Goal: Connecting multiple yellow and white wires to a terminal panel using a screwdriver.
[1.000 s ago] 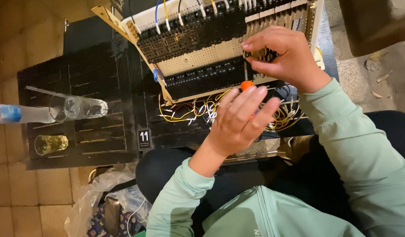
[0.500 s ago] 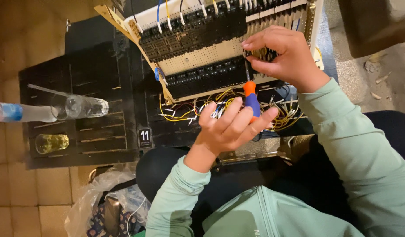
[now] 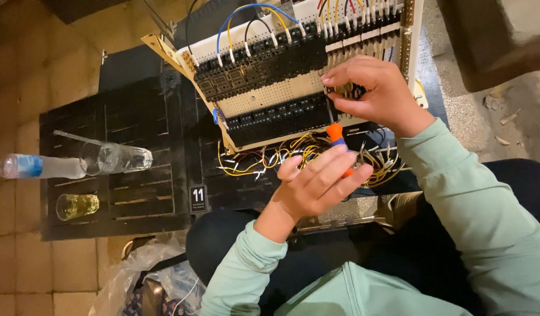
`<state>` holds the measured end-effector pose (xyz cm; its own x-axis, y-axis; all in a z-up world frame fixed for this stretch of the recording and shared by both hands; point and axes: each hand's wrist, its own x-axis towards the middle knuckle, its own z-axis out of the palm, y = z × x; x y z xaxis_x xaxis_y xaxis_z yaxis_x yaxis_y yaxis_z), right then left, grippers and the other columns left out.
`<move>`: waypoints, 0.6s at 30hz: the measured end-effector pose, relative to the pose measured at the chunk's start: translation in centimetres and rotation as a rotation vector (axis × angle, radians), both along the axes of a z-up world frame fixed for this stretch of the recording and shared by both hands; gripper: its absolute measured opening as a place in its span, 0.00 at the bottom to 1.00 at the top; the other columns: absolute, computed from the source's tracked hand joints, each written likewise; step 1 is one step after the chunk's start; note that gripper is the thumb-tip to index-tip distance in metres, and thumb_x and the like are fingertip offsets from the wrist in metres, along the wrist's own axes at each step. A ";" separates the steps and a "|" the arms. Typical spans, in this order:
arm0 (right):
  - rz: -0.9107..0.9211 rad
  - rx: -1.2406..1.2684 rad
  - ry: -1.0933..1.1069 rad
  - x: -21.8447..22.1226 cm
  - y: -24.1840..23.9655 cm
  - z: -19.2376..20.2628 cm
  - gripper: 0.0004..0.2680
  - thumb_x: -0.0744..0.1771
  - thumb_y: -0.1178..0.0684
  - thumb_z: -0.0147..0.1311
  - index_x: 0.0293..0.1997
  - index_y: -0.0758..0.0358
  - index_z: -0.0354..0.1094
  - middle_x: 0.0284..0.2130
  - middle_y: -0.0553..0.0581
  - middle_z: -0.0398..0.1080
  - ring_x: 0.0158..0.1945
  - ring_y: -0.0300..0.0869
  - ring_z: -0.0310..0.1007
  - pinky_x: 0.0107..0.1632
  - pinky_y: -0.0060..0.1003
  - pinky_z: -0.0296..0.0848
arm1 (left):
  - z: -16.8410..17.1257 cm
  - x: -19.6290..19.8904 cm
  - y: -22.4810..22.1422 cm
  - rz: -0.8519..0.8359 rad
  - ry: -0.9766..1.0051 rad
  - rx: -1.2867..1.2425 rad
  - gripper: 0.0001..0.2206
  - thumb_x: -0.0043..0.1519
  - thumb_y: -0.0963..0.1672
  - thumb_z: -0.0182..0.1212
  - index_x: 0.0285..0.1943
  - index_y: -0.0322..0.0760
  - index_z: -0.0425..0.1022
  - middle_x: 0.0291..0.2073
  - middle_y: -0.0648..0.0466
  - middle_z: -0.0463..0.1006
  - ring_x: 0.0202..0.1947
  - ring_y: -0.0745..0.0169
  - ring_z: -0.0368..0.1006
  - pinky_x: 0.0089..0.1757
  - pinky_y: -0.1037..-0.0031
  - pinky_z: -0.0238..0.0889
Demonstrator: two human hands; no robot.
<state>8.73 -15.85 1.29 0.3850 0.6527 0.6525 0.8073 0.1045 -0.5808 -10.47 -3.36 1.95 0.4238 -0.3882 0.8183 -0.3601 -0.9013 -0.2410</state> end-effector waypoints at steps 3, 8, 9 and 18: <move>0.003 0.003 -0.009 0.1 0.0 -0.1 0.06 0.66 0.65 0.67 0.45 0.68 0.75 0.45 0.63 0.78 0.50 0.52 0.79 0.56 0.44 0.76 | 0.3 -0.1 -0.3 -0.029 0.067 -0.007 0.13 0.70 0.48 0.70 0.60 0.48 0.73 0.58 0.62 0.80 0.57 0.70 0.82 0.64 0.63 0.39; -0.012 0.047 0.048 -0.4 0.5 0.3 0.06 0.65 0.67 0.66 0.43 0.69 0.76 0.43 0.65 0.78 0.48 0.56 0.78 0.53 0.49 0.74 | -0.3 0.0 -0.8 0.074 -0.003 -0.052 0.17 0.72 0.48 0.64 0.69 0.65 0.69 0.56 0.61 0.74 0.55 0.66 0.78 0.61 0.53 0.48; -0.025 0.073 0.118 -0.7 0.5 0.4 0.06 0.64 0.68 0.66 0.42 0.70 0.77 0.41 0.69 0.78 0.44 0.61 0.78 0.50 0.53 0.74 | -0.5 0.1 -1.2 0.065 -0.026 -0.170 0.20 0.70 0.45 0.62 0.69 0.70 0.69 0.50 0.59 0.74 0.50 0.62 0.77 0.58 0.54 0.54; -0.053 0.057 0.120 -1.0 0.8 0.6 0.07 0.63 0.68 0.66 0.42 0.68 0.78 0.41 0.68 0.78 0.45 0.59 0.78 0.50 0.52 0.74 | -2.7 0.8 -0.8 -0.056 -0.067 -0.180 0.14 0.69 0.43 0.61 0.63 0.58 0.76 0.57 0.59 0.81 0.56 0.62 0.81 0.59 0.53 0.46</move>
<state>7.78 -15.02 1.86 0.4950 0.5928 0.6353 0.7378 0.0994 -0.6677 -9.66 -4.18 -0.80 0.3477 -0.2543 0.9024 -0.3997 -0.9109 -0.1027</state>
